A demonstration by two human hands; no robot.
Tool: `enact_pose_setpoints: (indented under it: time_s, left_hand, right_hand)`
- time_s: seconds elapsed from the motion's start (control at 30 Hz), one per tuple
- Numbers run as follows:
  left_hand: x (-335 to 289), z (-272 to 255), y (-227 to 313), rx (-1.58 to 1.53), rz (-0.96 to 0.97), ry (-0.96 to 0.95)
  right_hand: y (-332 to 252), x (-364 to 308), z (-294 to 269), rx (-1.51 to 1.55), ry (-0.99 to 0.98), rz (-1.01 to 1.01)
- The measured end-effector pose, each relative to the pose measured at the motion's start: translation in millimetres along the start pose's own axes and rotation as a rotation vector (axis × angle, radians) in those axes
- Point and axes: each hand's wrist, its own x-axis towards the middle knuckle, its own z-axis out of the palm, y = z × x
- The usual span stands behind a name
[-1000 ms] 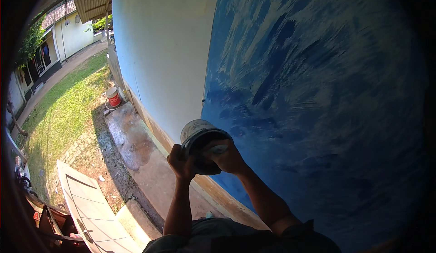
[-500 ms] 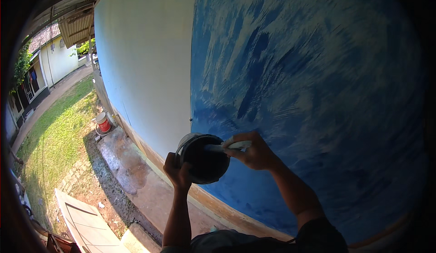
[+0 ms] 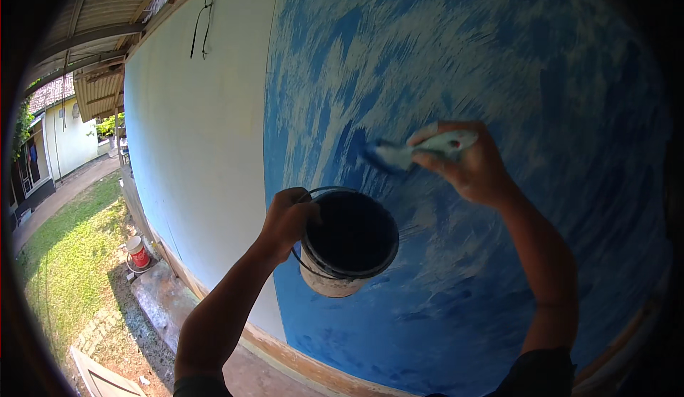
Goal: The person paints a large blue circular mural on an exterior wall using a paintbrush and a bucket of blue paint.
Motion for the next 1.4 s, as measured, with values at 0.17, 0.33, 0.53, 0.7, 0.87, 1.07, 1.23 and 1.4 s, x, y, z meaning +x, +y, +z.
enact_pose_setpoints:
  time_s: [0.17,0.33,0.53,0.7,0.87,1.07,1.23,1.4]
  left_hand:
    - [22.7,31.1,52.7,0.059,0.059,-0.051]
    - [28.4,32.0,53.2,0.053,0.09,-0.002]
    - [16.9,9.6,39.7,0.013,0.102,0.041]
    - [-1.2,1.3,46.4,0.074,0.069,0.127]
    - [-7.8,10.1,49.4,0.091,0.099,0.174]
    - [-19.5,-7.4,38.2,0.013,0.123,0.288]
    - [-33.6,-27.8,45.3,0.021,0.127,0.357]
    - [-54.4,-26.9,49.2,0.063,0.111,0.44]
  right_hand:
    - [29.0,72.7,-91.6,-0.572,0.268,-0.302]
    - [68.8,76.4,-67.3,-1.271,0.212,-0.518]
    - [27.1,12.7,28.7,-0.939,-0.211,-0.531]
    - [33.4,52.3,-11.5,-0.447,-0.057,-0.035]
    - [34.3,109.8,-87.5,-0.694,0.268,-0.126]
    - [70.5,94.0,-9.1,-1.397,0.266,-0.595]
    - [38.9,40.0,58.2,-0.824,-0.323,-0.394]
    - [49.5,86.0,1.3,-0.431,-0.101,-0.052]
